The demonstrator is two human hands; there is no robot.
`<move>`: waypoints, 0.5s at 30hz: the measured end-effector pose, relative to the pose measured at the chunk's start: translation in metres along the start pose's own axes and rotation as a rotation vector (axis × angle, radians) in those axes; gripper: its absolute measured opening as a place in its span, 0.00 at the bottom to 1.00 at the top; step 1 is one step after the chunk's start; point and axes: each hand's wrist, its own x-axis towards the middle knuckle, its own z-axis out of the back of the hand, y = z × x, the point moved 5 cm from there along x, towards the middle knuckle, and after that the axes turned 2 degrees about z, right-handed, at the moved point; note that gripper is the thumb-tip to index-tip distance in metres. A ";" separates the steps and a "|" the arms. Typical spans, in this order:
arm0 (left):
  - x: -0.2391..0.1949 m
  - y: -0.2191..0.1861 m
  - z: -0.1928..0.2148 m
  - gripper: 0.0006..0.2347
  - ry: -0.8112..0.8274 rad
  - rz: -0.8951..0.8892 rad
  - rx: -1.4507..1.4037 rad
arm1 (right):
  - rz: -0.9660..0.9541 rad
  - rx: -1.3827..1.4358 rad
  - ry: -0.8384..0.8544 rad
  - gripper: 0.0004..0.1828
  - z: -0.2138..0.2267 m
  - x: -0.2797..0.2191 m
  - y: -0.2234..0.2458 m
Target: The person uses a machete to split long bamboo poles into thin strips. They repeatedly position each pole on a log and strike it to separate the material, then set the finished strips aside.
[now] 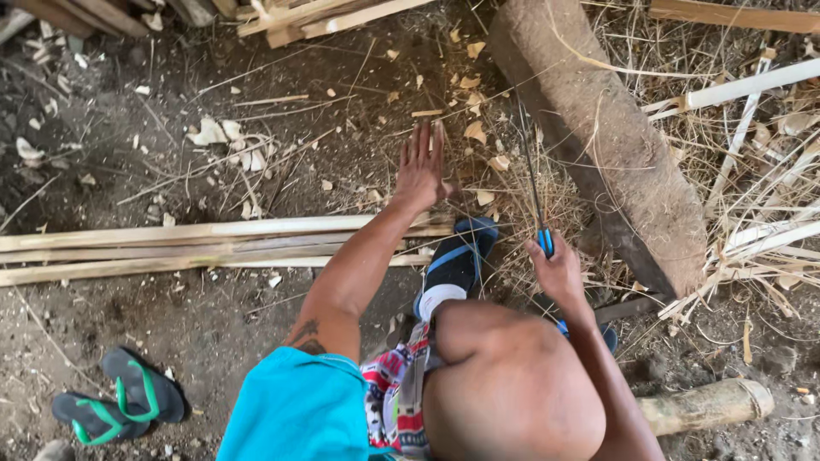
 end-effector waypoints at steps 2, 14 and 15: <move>0.036 -0.014 -0.001 0.57 0.033 0.006 -0.077 | 0.014 0.002 -0.007 0.29 0.003 -0.005 -0.005; 0.113 -0.046 0.003 0.38 0.196 -0.106 -0.077 | -0.137 0.093 0.038 0.25 0.010 -0.026 -0.027; 0.098 -0.055 0.001 0.33 0.281 -0.230 -0.003 | -0.170 0.131 0.057 0.25 0.008 -0.029 -0.030</move>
